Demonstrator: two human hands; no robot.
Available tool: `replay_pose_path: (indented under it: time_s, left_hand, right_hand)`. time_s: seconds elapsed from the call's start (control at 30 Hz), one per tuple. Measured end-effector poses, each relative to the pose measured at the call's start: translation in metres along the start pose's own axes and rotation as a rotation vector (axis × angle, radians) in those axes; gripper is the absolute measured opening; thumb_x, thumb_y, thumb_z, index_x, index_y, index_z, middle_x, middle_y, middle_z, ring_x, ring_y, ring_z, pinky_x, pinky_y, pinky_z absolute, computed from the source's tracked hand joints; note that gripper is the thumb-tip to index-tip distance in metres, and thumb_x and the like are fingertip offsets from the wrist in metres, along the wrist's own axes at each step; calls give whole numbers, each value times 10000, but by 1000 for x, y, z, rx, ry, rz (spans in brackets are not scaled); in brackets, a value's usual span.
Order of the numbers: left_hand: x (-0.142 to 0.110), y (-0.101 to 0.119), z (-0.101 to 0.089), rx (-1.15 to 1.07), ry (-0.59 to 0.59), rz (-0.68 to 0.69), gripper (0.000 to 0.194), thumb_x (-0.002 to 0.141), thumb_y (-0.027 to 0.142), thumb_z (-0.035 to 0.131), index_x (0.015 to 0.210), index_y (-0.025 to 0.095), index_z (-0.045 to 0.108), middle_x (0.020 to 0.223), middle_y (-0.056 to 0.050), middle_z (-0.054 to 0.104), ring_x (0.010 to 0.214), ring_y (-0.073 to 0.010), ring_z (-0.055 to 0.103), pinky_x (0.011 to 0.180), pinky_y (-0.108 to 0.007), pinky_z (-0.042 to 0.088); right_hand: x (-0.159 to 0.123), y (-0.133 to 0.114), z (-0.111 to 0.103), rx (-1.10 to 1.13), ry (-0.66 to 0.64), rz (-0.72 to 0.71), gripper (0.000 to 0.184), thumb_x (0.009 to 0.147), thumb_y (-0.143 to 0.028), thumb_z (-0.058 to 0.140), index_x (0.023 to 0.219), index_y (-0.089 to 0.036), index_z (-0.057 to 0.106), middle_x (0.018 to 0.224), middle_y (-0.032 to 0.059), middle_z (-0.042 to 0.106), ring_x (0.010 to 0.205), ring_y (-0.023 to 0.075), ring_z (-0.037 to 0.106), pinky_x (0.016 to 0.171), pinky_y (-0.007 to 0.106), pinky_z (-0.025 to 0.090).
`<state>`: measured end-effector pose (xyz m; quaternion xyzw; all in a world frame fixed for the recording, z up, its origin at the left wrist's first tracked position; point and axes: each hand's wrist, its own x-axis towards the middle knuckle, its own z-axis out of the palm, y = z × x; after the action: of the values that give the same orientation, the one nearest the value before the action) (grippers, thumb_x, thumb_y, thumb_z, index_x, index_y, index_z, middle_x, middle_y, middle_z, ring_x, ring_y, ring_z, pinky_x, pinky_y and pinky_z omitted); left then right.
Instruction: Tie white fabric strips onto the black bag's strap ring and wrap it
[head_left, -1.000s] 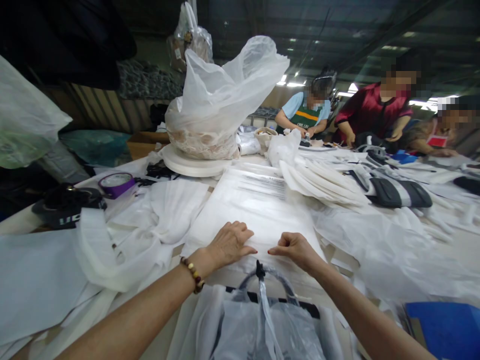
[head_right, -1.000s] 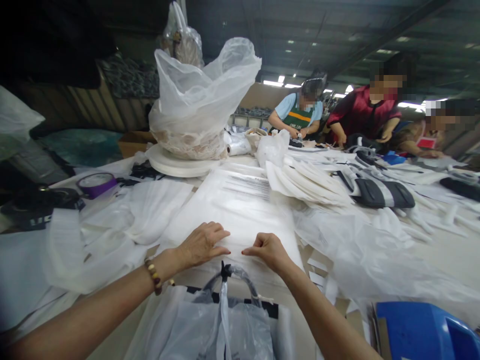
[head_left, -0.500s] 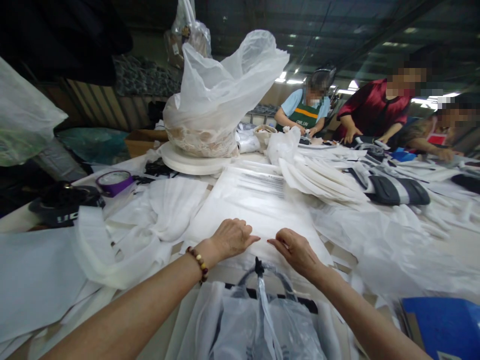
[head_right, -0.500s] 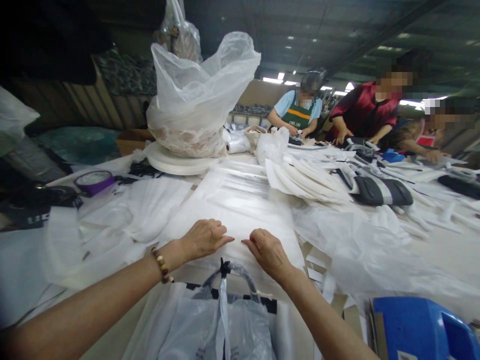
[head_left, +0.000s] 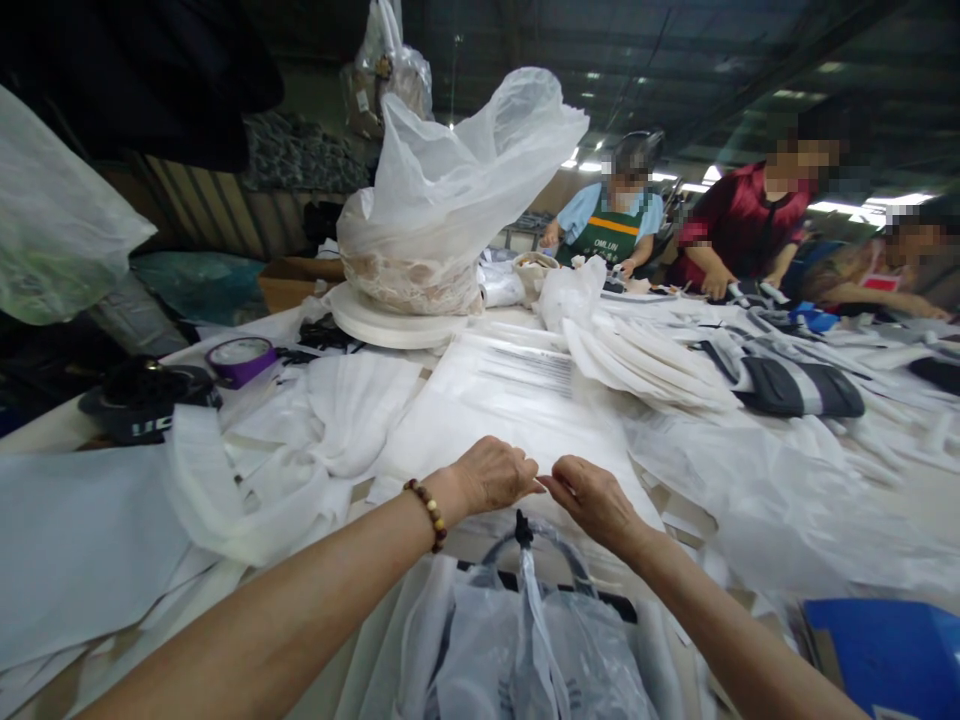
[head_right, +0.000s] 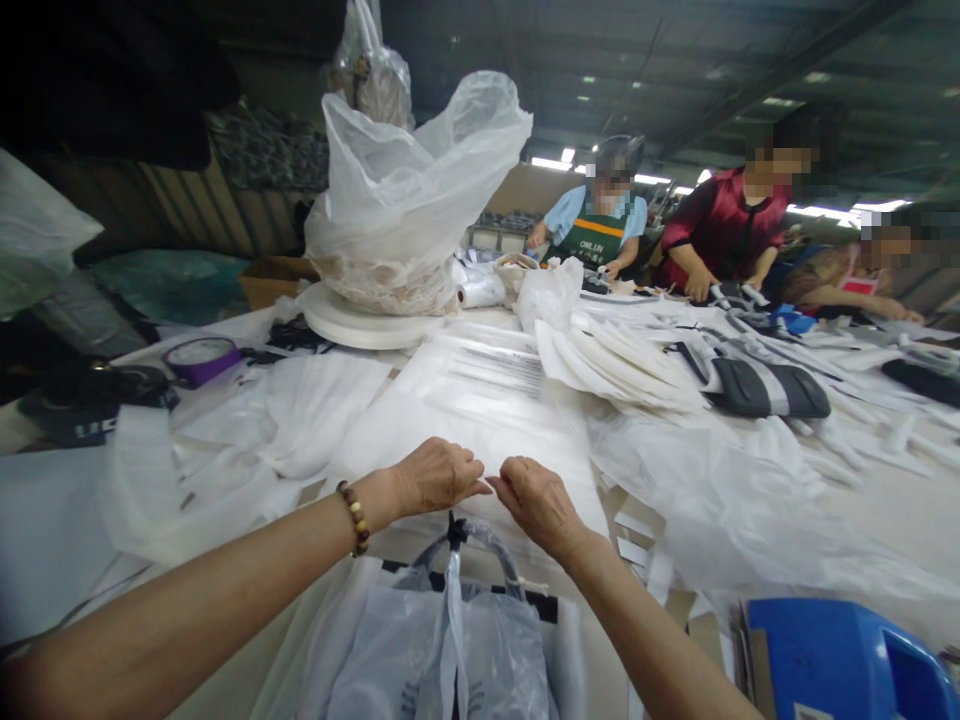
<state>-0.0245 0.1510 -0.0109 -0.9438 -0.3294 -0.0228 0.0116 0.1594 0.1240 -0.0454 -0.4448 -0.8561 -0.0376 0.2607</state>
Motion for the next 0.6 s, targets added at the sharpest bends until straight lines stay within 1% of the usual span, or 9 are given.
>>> replay_pose_path:
  time_s: [0.07, 0.13, 0.27, 0.37, 0.47, 0.53, 0.6]
  left_hand:
    - [2, -1, 0, 13, -23, 19, 208, 905, 250, 449, 830, 118, 592, 753, -113, 656, 736, -241, 649, 580, -301, 453]
    - [3, -3, 0, 27, -45, 21, 136, 874, 131, 451, 850, 120, 584, 759, -100, 658, 729, -231, 646, 567, -291, 449]
    - [-2, -8, -3, 57, -74, -12, 177, 814, 34, 441, 870, 127, 582, 805, -94, 651, 766, -233, 634, 590, -302, 456]
    - [-16, -20, -4, 94, -71, -131, 226, 780, -2, 414, 877, 113, 584, 831, -125, 638, 792, -244, 622, 623, -322, 459]
    - [-38, -38, -5, 140, -49, -315, 261, 778, -9, 365, 875, 90, 586, 839, -165, 620, 825, -261, 608, 672, -352, 457]
    - [-55, -50, -6, 161, -34, -425, 282, 784, -7, 337, 882, 79, 587, 846, -179, 612, 837, -270, 602, 687, -362, 453]
    - [-70, -56, -9, 159, -23, -499, 288, 791, 0, 330, 890, 81, 588, 843, -171, 611, 841, -267, 600, 704, -361, 448]
  right_hand:
    - [0, 0, -1, -16, 6, -2, 313, 931, -353, 361, 670, -210, 458, 559, -12, 494, 497, 117, 441, 495, 230, 318]
    - [0, 0, -1, -30, 11, -11, 324, 934, -364, 360, 664, -210, 452, 554, -16, 487, 487, 112, 435, 492, 226, 321]
    - [-1, -3, -4, -68, 37, -37, 325, 944, -349, 349, 672, -204, 454, 573, -7, 492, 501, 111, 440, 508, 227, 334]
    - [-5, -3, -10, -112, 49, -68, 317, 949, -322, 351, 677, -202, 461, 593, 3, 500, 533, 117, 453, 541, 230, 344]
    - [-15, 1, -15, -172, 43, -107, 311, 946, -295, 367, 664, -206, 462, 602, 10, 502, 564, 129, 462, 563, 239, 343]
    - [-25, 5, -18, -222, 38, -127, 296, 936, -245, 371, 660, -206, 469, 603, 15, 506, 572, 140, 457, 572, 250, 342]
    - [-36, 11, -19, -284, 50, -118, 265, 909, -164, 364, 681, -197, 495, 612, 33, 517, 584, 162, 457, 587, 273, 344]
